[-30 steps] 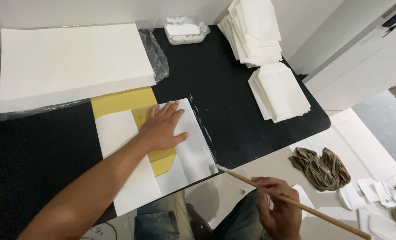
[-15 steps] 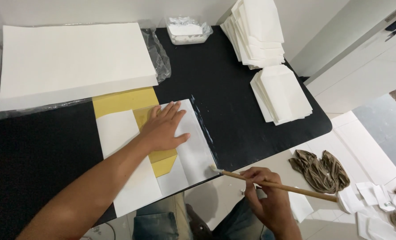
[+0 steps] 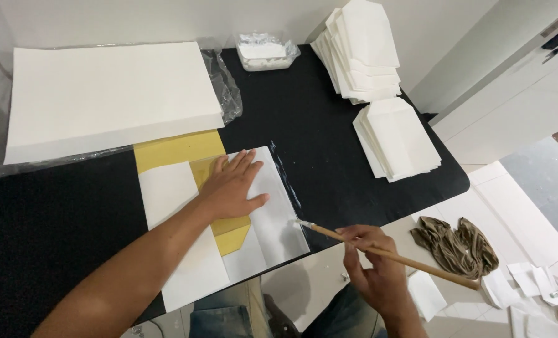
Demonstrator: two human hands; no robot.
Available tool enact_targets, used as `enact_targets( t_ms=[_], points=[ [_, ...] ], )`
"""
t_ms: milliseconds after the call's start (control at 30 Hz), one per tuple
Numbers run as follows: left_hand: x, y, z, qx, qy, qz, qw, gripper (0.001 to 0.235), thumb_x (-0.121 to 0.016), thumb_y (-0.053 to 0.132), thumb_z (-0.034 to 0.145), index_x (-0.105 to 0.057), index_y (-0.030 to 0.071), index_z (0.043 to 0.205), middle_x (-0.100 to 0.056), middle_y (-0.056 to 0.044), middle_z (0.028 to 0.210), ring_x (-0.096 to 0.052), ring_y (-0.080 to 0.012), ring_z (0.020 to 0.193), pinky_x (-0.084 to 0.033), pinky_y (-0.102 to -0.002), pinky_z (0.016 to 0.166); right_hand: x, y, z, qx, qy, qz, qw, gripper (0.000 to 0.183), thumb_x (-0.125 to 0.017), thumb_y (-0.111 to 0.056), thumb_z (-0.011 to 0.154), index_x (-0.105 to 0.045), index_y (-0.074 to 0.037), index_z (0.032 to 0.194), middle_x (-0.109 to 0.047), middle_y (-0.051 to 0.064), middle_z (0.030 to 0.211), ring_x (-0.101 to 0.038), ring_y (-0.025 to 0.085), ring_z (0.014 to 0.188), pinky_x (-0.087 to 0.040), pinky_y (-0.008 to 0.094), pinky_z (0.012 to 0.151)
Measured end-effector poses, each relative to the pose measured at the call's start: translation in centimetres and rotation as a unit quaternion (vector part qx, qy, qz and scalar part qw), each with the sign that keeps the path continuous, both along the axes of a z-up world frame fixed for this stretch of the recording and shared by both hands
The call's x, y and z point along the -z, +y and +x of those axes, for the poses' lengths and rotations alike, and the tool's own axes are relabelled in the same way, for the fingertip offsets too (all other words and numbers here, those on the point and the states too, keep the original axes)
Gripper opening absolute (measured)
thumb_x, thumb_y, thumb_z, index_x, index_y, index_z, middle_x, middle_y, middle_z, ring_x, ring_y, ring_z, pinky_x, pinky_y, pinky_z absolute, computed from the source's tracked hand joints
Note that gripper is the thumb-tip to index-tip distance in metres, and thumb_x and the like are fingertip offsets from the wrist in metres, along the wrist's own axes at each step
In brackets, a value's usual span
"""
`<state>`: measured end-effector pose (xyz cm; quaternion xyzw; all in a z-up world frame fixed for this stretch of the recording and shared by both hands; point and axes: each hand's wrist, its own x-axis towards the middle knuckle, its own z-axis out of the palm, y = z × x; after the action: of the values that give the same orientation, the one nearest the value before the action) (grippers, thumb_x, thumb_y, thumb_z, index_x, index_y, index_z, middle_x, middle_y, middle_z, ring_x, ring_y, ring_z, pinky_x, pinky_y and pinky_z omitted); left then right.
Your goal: Manually assembling a paper bag by applying glue with a brush and folding the paper.
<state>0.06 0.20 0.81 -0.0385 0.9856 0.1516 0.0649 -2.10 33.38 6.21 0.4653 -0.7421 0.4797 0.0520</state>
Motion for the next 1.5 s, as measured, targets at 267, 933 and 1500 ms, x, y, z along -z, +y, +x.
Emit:
enact_targets(
  t_ms=[267,933,1500],
  points=[
    [-0.3,0.0,-0.1,0.0,-0.006,0.002,1.0,0.082,-0.041,0.068,0.096,-0.028,0.017,0.158,-0.011,-0.01,0.173,-0.007,-0.0304,0.159,-0.007,-0.058,0.123,-0.1,1.0,0.3,0.007,-0.076,0.097,0.992,0.025,-0.067,-0.002,0.089,-0.052,-0.01,0.107,-0.066,0.013,0.112,-0.075,0.025,0.11,-0.073,0.032,0.081],
    [0.3,-0.1,0.0,0.004,0.01,0.003,1.0,0.082,-0.039,0.067,0.096,-0.028,0.015,0.159,-0.011,-0.012,0.173,-0.008,-0.0305,0.159,-0.006,-0.058,0.122,0.6,-3.9,-3.3,-0.026,-0.015,0.015,0.999,0.022,-0.062,-0.005,0.097,-0.044,-0.009,0.11,-0.062,0.015,0.114,-0.076,0.029,0.112,-0.07,0.036,0.087],
    [-0.3,-0.1,0.1,0.005,-0.01,0.005,1.0,0.082,-0.037,0.067,0.097,-0.025,0.016,0.16,-0.008,-0.011,0.173,-0.005,-0.0302,0.16,-0.005,-0.057,0.123,-4.2,0.9,-2.9,0.063,-0.14,0.245,0.957,0.019,-0.069,-0.023,0.091,-0.052,-0.014,0.095,-0.079,0.003,0.1,-0.084,0.015,0.085,-0.067,0.029,0.073]
  ],
)
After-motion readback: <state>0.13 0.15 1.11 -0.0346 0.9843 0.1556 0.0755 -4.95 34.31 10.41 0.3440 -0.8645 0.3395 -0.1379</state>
